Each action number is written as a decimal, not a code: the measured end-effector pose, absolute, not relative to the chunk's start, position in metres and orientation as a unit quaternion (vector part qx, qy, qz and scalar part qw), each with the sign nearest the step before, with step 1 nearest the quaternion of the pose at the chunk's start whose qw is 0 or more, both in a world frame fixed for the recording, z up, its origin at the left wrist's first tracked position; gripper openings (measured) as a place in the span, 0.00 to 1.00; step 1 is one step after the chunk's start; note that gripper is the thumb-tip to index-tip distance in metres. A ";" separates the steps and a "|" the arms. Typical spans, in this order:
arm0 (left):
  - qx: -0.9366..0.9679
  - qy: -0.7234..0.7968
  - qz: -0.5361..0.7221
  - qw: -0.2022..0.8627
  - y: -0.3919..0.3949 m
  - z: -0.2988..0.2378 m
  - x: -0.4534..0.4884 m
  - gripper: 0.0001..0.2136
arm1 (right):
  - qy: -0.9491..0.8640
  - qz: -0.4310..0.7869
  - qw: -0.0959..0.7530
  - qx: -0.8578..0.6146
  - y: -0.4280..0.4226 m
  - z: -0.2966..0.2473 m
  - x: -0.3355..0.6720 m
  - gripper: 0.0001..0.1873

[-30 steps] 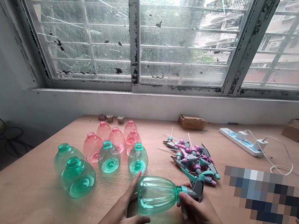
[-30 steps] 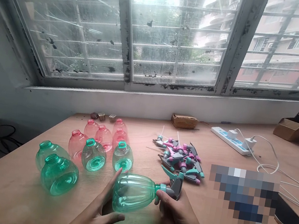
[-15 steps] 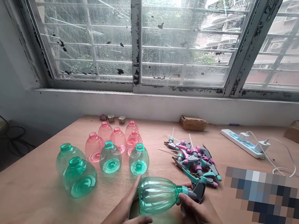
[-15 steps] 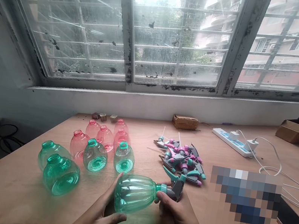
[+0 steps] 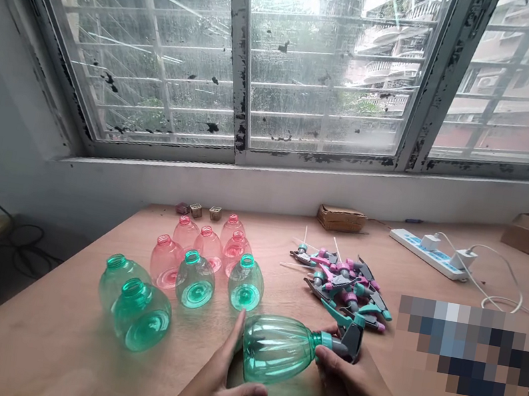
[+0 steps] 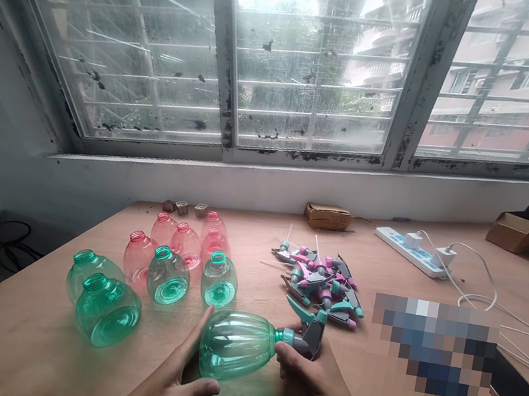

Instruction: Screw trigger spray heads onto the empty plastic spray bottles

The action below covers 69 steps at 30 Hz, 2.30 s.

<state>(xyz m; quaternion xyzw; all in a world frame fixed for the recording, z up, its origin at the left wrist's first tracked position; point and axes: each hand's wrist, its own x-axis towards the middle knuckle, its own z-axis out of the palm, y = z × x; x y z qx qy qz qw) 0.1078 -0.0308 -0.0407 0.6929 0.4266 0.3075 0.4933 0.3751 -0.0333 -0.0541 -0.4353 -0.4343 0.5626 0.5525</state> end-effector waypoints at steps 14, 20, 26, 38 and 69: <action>0.708 0.398 0.334 0.479 -0.031 -0.040 0.110 0.50 | -0.425 0.598 0.552 -0.396 -0.028 -0.067 0.381 0.25; 0.691 0.419 0.326 0.490 -0.029 -0.044 0.107 0.45 | -0.452 0.578 0.543 -0.409 -0.028 -0.066 0.382 0.24; 0.681 0.371 0.363 0.517 -0.028 -0.045 0.111 0.44 | -0.450 0.576 0.535 -0.423 -0.030 -0.063 0.382 0.24; 0.694 0.423 0.337 0.475 -0.028 -0.047 0.108 0.44 | -0.449 0.577 0.534 -0.425 -0.031 -0.063 0.382 0.25; 0.683 0.398 0.329 0.516 -0.032 -0.043 0.111 0.55 | -0.439 0.604 0.538 -0.391 -0.030 -0.066 0.382 0.24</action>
